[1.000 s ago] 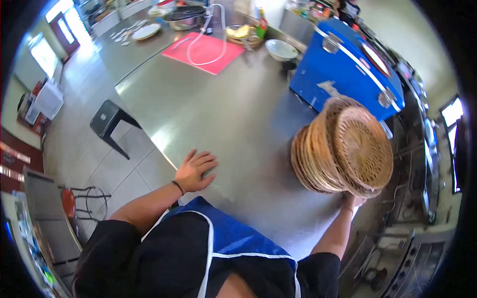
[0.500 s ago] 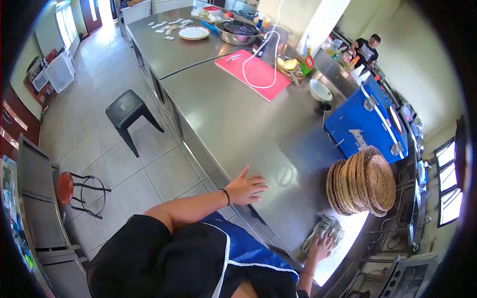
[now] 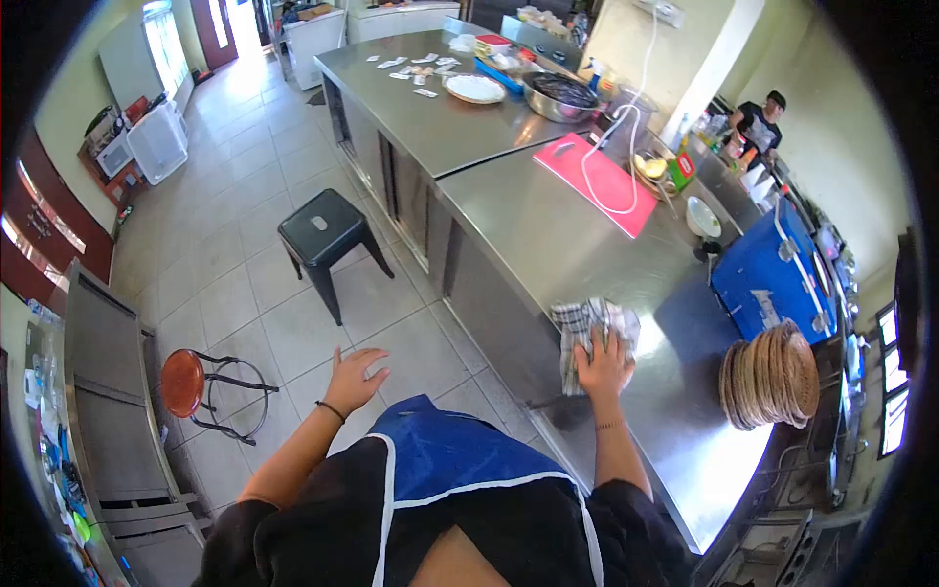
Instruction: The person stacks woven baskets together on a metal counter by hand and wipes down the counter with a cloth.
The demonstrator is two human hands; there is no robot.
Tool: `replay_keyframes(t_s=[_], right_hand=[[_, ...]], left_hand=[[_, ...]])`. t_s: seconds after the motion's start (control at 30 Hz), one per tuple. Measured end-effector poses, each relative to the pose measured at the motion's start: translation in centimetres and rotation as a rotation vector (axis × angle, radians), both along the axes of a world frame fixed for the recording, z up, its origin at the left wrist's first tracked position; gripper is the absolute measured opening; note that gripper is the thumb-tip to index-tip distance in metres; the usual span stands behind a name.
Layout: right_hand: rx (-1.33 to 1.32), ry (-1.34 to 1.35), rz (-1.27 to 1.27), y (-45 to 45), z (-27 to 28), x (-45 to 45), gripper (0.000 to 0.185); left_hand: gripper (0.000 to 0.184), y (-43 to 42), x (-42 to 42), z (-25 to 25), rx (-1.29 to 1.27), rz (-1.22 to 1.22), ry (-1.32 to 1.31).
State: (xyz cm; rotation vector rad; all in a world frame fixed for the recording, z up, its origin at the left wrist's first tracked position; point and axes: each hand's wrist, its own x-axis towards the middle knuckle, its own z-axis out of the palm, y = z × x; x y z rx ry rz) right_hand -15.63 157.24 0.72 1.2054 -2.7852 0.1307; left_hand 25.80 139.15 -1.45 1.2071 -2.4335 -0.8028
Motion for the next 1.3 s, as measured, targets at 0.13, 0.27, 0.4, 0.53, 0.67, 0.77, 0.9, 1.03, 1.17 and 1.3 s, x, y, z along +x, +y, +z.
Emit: replay_keyframes(t_s=[0.13,0.27,0.4,0.53,0.67,0.77,0.9,1.03,1.17,1.3], right_hand=[[-0.025,-0.004,0.164,-10.3,0.5,1.2,0.054],[-0.061,-0.004,0.299,-18.8,0.2,1.6,0.051],[-0.083,-0.019,0.387,-26.7,0.2,1.1,0.047],[-0.138,-0.013,0.386,-36.4,-0.9,-1.5,0.044],[-0.158,-0.002,0.385,-45.5,-1.0,-4.3,0.044],[-0.144,0.016,0.378,-52.2,-1.3,-7.4,0.045],[-0.112,-0.019,0.218,-61.1,-0.6,-14.3,0.046],[-0.079,-0.072,0.254,-66.4,-0.6,-14.8,0.044],[-0.265,-0.098,0.826,-64.1,-0.8,-4.7,0.040],[-0.303,-0.210,1.268,-59.7,0.1,-0.5,0.036]], left_hand=[[0.032,-0.9,3.8,-0.9,0.029,0.129,0.013],[0.031,-2.5,4.3,-1.1,0.109,0.168,0.003],[0.031,-6.1,3.4,-1.4,0.136,0.192,-0.022],[0.031,-11.7,1.6,-1.6,0.169,0.275,-0.038],[0.031,-17.4,-0.9,-2.1,0.193,0.319,-0.043],[0.031,-21.2,-3.7,-1.5,0.222,0.308,-0.074],[0.031,-25.0,-6.0,-1.3,0.251,0.342,-0.039],[0.033,-26.4,-7.0,-0.7,0.300,0.376,-0.113],[0.034,-27.2,-6.4,-3.0,0.390,0.431,-0.018],[0.034,-28.2,-7.8,-2.7,0.416,0.348,-0.141]])
